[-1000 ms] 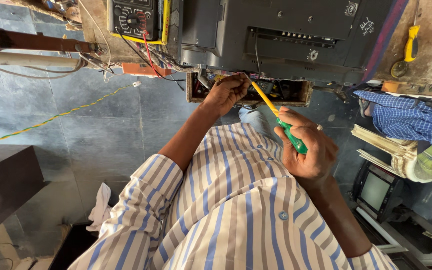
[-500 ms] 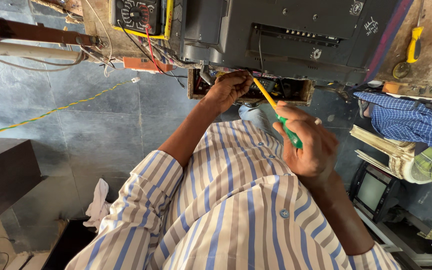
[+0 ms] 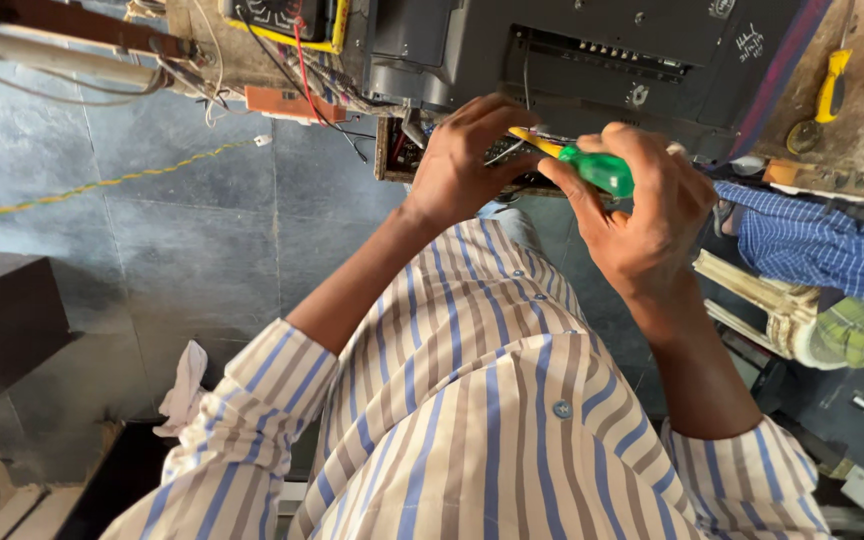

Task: The person uses a screwdriver to remove and replace screws on the back panel of a television. The person handles the television, various screws, and the screwdriver, working on the ports and casing.

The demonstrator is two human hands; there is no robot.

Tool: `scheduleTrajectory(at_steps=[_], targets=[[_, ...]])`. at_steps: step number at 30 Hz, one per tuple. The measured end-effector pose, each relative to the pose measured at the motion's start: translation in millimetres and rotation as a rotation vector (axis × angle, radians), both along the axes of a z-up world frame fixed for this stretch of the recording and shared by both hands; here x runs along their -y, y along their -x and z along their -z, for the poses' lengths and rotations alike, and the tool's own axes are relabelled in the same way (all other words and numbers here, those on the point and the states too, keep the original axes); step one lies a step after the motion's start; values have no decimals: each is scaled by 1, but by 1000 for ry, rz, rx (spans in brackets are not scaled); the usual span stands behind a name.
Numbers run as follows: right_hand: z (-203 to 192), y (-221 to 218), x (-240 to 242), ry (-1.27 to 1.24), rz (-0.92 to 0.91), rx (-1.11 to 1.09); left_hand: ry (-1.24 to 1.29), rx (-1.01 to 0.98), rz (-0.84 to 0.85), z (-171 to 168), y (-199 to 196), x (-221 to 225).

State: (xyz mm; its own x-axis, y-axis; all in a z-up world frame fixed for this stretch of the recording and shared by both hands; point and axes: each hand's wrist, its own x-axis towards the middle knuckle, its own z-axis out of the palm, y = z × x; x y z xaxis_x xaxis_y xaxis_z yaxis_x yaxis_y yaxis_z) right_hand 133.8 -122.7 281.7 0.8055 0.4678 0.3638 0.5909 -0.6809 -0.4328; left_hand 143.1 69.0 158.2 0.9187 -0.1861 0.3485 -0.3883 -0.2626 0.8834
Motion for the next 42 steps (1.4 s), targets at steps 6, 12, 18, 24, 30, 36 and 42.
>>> scheduleTrajectory(at_steps=[6,12,18,24,30,36,42], targets=[[-19,-6,-9,32,-1,-7,-154,85,315,-16,-40,-10],[-35,-4,-10,5,-105,-202,-268,17,559,-8,-55,-12],[-28,-11,-16,111,6,-63,-288,8,499,-9,-57,-13],[-29,-9,-11,-5,-39,-84,-258,28,556,-10,-62,-14],[-33,-14,-13,144,28,6,-294,66,458,-13,-54,-15],[-36,-14,-20,88,36,-73,-481,-23,534,-13,-49,-16],[-26,-14,-14,63,3,4,-595,99,489,11,-39,-15]])
